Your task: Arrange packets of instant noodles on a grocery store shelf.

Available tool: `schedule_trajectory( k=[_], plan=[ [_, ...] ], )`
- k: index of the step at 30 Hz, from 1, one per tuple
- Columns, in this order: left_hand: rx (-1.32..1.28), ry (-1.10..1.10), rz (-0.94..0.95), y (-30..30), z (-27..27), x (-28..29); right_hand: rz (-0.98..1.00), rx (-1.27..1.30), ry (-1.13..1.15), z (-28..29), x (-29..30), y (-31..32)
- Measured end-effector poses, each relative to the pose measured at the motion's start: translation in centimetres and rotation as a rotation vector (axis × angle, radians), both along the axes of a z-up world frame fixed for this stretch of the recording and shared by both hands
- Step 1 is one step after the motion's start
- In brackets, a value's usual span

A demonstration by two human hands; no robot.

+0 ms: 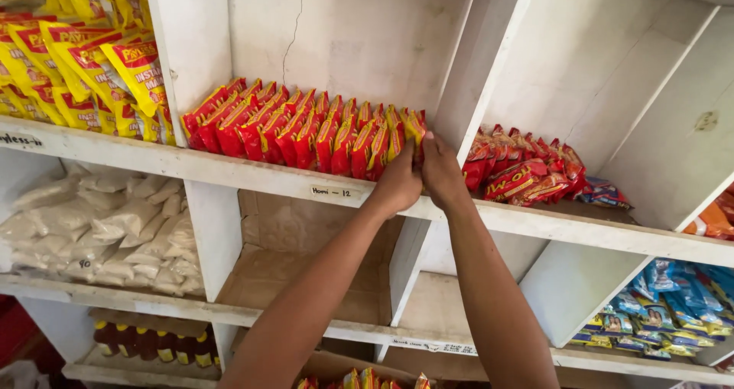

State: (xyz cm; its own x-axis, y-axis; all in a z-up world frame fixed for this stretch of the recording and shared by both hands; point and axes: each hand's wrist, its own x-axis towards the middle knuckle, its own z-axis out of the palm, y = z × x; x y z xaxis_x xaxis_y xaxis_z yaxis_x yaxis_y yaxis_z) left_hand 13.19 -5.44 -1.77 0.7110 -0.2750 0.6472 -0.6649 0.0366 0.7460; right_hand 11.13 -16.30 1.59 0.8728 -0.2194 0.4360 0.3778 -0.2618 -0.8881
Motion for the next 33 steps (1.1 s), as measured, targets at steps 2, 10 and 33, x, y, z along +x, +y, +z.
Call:
schedule_trajectory(
  k=[2,10,33],
  plan=[
    [-0.001,0.023,-0.019,0.0,0.1,0.7,0.069,0.067,-0.014,-0.3,0.6,-0.3],
    [0.233,-0.03,0.099,6.2,1.6,-5.3,0.046,-0.162,-0.002,-0.5,-0.3,-0.6],
    [-0.051,0.372,-0.22,13.3,-7.9,-11.5,0.087,-0.098,0.228,3.4,-6.1,0.6]
  ],
)
